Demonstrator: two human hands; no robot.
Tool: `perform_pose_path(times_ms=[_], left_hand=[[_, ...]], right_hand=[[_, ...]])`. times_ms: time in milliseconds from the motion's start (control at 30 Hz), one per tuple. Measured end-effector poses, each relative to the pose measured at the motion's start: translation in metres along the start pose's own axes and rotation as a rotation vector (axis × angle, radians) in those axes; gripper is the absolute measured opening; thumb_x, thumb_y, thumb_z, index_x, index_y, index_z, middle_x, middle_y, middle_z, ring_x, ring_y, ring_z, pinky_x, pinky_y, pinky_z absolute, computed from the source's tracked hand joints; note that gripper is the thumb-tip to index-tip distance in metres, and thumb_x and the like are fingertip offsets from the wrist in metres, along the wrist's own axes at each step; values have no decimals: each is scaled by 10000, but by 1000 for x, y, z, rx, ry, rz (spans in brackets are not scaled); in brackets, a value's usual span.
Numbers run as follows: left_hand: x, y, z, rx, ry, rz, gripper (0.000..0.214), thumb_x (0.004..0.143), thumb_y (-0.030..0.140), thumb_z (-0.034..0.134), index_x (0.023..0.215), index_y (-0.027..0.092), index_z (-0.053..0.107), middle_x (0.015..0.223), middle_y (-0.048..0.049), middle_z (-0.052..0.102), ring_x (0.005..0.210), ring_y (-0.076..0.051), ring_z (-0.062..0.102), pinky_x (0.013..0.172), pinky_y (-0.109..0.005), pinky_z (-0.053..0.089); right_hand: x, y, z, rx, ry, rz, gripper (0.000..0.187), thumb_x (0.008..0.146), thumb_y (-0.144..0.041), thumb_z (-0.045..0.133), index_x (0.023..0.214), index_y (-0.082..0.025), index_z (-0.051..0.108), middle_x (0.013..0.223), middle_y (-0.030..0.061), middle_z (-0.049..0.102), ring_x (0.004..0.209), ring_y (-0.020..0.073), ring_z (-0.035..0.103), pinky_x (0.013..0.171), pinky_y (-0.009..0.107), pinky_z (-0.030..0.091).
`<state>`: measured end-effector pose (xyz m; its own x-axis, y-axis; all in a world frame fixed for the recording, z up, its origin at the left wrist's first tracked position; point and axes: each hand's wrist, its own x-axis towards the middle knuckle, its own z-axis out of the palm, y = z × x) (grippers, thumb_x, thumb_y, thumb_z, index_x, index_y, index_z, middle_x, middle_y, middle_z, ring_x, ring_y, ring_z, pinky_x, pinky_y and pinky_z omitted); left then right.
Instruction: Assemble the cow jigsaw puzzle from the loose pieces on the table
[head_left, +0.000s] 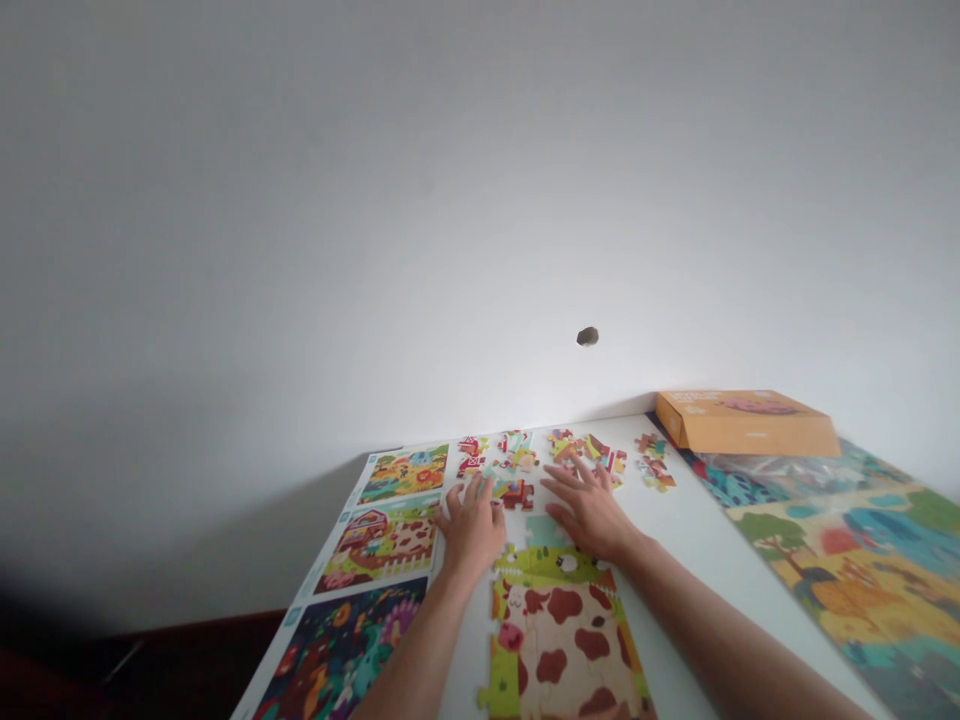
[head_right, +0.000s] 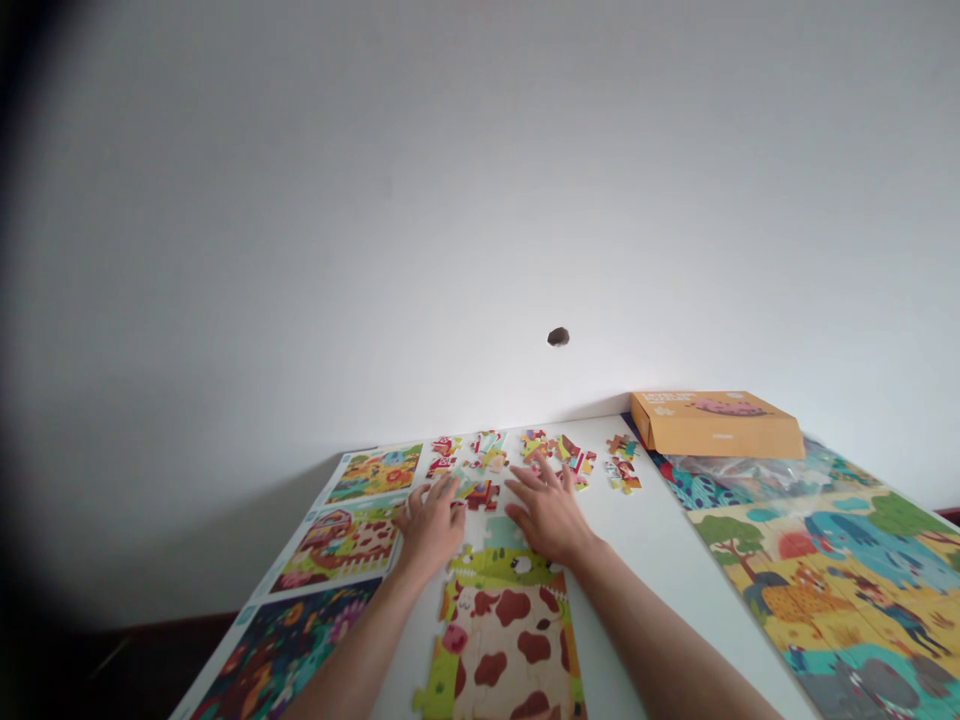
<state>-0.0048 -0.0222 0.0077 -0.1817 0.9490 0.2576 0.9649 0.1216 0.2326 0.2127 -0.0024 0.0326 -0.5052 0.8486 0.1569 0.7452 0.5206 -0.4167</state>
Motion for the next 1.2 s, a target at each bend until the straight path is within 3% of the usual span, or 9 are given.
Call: perform_pose_path(times_ms=[67,133,467,567,667,800,967,1067,1200], left_hand=[[-1,0,-1,-34,-3,27,464,857,239,520,1308,303,604,1457,-43,539,1308,-382,396,1053,-649,291],[-2,1,-3,-61,-2,37,450,850,234,529,1280,325,624,1429,-34,566,1284,-375,415,1051,-638,296],[-2,3,-8,-80,55,-4,409,839,151,518,1161,323,703,1346,-21,623,1223,-335,459,1022,-555,355],[-5,6,-13,-129,20,162,512,834,104,495,1238,370,663,1397,20,590,1311,-319,401,1073,-535,319],[-10,11,-17,-181,-77,355,493,864,177,528,1272,437,623,1396,54,595,1362,-326,349,1115,-578,241],[-13,13,-17,-177,-103,336,359,890,277,557,1194,423,679,1360,33,627,1329,-354,380,1106,-638,195],[-11,11,-14,-148,-61,286,341,889,276,555,1177,400,691,1352,26,633,1299,-366,402,1086,-652,213],[-11,10,-13,-139,-51,276,336,901,297,539,1192,368,691,1358,13,627,1297,-366,396,1086,-629,237],[-11,10,-14,-143,-64,285,374,896,315,554,1253,365,655,1372,10,613,1306,-368,386,1083,-613,261]], right_hand=[[-2,-4,-1,61,-100,-117,478,1000,-519,339,1426,-362,486,1554,4,390,1473,378,162,1117,730,42],[-3,-7,-1,102,-142,-143,509,1003,-575,279,1417,-376,496,1527,0,433,1470,381,180,1114,738,17],[0,1,7,-2,-23,-36,456,1000,-509,363,1380,-336,546,1487,37,483,1457,357,227,1141,711,24],[2,2,8,-52,53,40,437,999,-475,384,1375,-311,536,1524,53,429,1447,366,240,1104,760,41],[4,4,8,-67,133,152,391,999,-453,398,1308,-297,580,1452,59,515,1429,365,276,1082,783,10],[7,10,7,-88,197,238,329,975,-415,445,1184,-275,656,1344,88,597,1379,336,362,1134,709,13],[9,17,11,-107,116,254,489,957,-486,449,1389,-268,517,1563,66,361,1478,388,130,1104,753,12],[7,16,11,-85,30,139,542,950,-559,429,1405,-274,502,1554,56,379,1484,405,93,1091,767,-30],[4,12,7,-48,17,81,593,943,-589,409,1445,-276,457,1565,54,363,1486,411,77,1085,764,-59]])
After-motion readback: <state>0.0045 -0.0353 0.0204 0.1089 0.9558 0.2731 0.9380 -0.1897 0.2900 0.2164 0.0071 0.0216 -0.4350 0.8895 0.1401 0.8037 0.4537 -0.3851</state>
